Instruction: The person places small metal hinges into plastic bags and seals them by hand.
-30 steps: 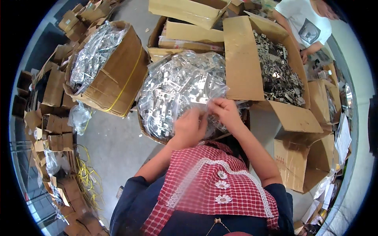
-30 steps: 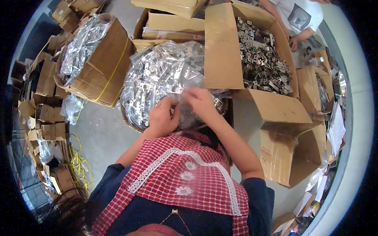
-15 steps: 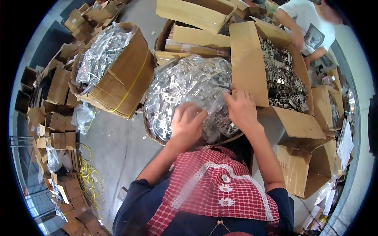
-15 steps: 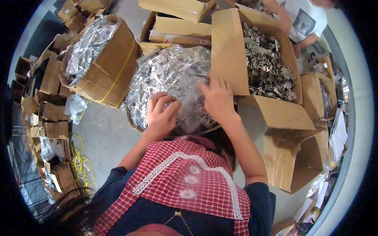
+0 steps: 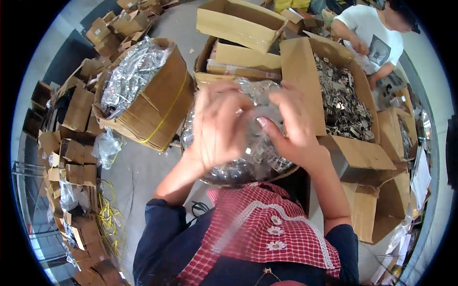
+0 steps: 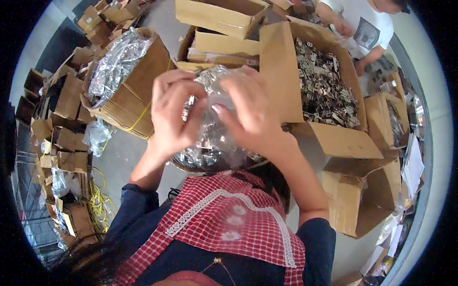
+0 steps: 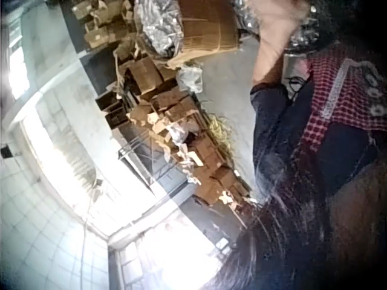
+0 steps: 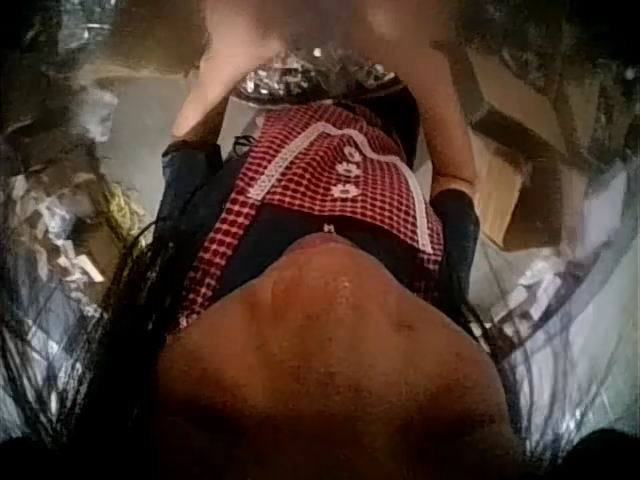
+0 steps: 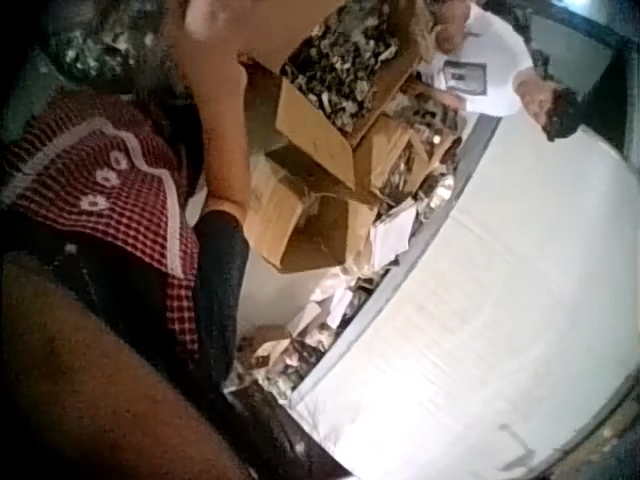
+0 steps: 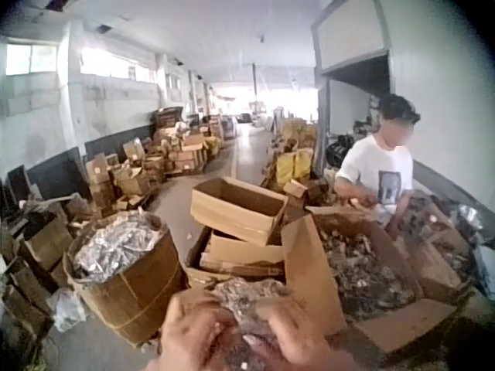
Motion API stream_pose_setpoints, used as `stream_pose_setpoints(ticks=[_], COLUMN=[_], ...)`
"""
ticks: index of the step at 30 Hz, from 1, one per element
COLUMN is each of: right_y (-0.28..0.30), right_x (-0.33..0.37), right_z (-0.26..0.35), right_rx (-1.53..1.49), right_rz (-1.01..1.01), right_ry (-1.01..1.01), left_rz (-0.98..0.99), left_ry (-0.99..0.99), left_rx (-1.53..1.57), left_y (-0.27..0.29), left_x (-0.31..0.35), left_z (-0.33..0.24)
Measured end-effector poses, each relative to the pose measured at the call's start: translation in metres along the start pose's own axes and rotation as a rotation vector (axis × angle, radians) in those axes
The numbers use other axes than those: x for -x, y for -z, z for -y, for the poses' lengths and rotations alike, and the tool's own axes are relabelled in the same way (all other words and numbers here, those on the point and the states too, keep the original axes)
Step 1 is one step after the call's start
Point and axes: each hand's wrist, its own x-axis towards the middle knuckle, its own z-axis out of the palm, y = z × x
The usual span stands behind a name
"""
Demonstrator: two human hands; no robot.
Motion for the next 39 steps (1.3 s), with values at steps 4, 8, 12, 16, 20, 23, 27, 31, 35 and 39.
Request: stream_pose_setpoints(ticks=[4, 8, 12, 16, 20, 23, 27, 31, 35, 39], right_y=[0.001, -0.001, -0.005, -0.006, -0.013, -0.015, -0.023, -0.023, -0.023, -0.015], right_x=[-0.004, -0.002, -0.004, -0.012, -0.023, -0.021, -0.019, -0.025, -0.029, -0.024], right_z=[0.013, 0.027, 0.034, 0.034, 0.032, 0.028, 0.021, 0.023, 0.022, 0.016], right_rx=[-0.068, 0.036, 0.031, 0.151, 0.302, 0.314, 0.308, 0.257, 0.192, 0.157], right_rz=[0.058, 0.110, 0.106, 0.081, -0.013, 0.021, 0.031, 0.043, 0.048, 0.064], right_ry=[0.107, 0.125, 0.194, 0.231, 0.322, 0.347, 0.346, 0.315, 0.274, 0.277], left_rz=[0.052, 0.066, 0.049, 0.037, -0.013, 0.007, -0.028, -0.007, -0.016, -0.001], left_ry=[0.042, 0.106, 0.122, 0.091, 0.225, 0.235, 0.241, 0.183, 0.173, 0.180], left_rx=[0.076, 0.121, 0.175, 0.197, 0.232, 0.184, 0.187, 0.154, 0.123, 0.046], left_y=[0.012, 0.017, 0.018, 0.023, 0.029, 0.028, 0.023, 0.023, 0.024, 0.031], left_x=[0.005, 0.015, 0.022, 0.019, 0.016, 0.015, 0.016, 0.013, 0.011, 0.009], left_z=[-0.008, -0.013, -0.014, -0.006, -0.003, -0.003, -0.001, 0.001, 0.005, 0.006])
